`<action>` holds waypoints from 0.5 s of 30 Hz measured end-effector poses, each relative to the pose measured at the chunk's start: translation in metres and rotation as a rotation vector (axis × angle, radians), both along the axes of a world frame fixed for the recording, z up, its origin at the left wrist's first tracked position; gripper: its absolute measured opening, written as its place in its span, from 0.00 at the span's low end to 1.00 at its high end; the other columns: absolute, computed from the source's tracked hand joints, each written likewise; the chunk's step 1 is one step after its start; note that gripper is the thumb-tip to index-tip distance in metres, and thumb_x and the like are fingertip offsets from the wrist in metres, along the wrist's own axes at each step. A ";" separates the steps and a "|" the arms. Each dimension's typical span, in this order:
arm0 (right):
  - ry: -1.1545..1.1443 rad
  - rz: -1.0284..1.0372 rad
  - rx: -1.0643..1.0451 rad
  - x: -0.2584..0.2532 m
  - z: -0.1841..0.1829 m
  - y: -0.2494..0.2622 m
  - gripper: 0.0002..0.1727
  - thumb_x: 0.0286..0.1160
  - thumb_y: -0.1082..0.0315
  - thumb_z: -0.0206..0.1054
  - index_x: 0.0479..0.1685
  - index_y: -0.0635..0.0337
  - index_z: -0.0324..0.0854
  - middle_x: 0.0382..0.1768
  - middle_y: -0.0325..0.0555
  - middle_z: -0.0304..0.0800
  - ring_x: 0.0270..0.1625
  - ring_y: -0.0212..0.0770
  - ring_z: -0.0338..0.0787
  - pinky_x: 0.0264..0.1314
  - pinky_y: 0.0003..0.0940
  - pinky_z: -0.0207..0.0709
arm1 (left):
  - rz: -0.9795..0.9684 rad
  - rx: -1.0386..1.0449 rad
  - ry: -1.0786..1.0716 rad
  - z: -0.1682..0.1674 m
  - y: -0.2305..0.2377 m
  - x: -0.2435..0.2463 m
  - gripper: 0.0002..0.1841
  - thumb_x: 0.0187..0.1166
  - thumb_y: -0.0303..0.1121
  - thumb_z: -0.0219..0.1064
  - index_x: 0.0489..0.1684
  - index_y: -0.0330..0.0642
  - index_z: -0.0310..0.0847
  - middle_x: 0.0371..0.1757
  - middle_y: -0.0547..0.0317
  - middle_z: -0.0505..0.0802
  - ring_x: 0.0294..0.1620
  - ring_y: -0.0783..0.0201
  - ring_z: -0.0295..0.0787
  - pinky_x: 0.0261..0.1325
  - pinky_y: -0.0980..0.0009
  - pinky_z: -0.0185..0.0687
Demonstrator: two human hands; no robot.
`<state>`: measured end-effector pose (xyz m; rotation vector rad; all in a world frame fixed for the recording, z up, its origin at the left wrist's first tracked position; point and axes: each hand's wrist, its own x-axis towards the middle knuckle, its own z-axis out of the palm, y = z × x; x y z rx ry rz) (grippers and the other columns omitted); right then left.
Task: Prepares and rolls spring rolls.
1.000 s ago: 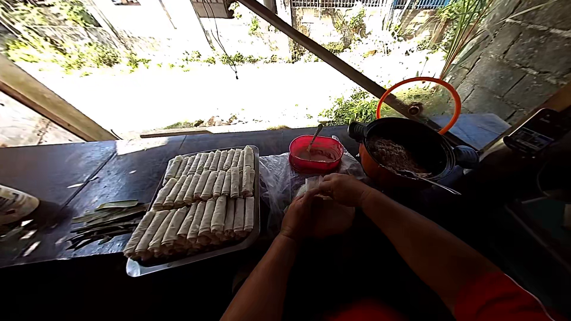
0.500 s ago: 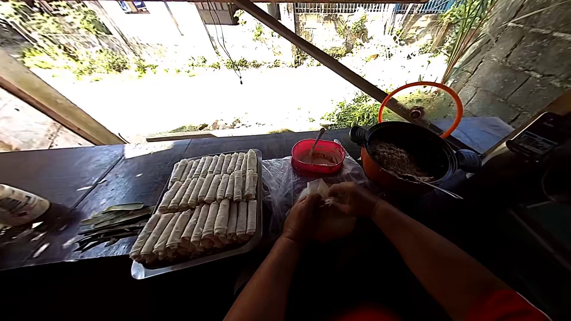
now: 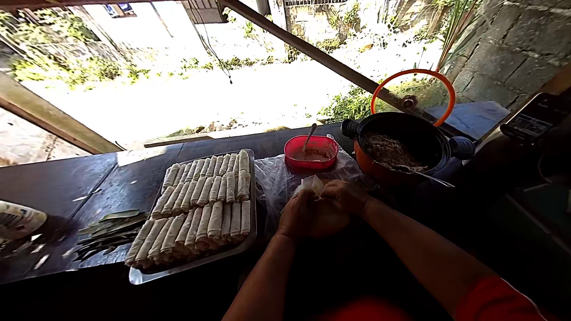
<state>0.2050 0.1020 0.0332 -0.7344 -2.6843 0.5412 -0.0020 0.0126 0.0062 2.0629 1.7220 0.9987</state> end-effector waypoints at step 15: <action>-0.050 0.018 -0.001 -0.001 0.010 0.001 0.13 0.82 0.60 0.67 0.57 0.52 0.91 0.61 0.46 0.87 0.69 0.45 0.83 0.77 0.41 0.76 | 0.021 0.020 0.153 0.008 0.000 0.003 0.21 0.87 0.43 0.62 0.75 0.51 0.78 0.54 0.70 0.97 0.64 0.64 0.90 0.75 0.54 0.77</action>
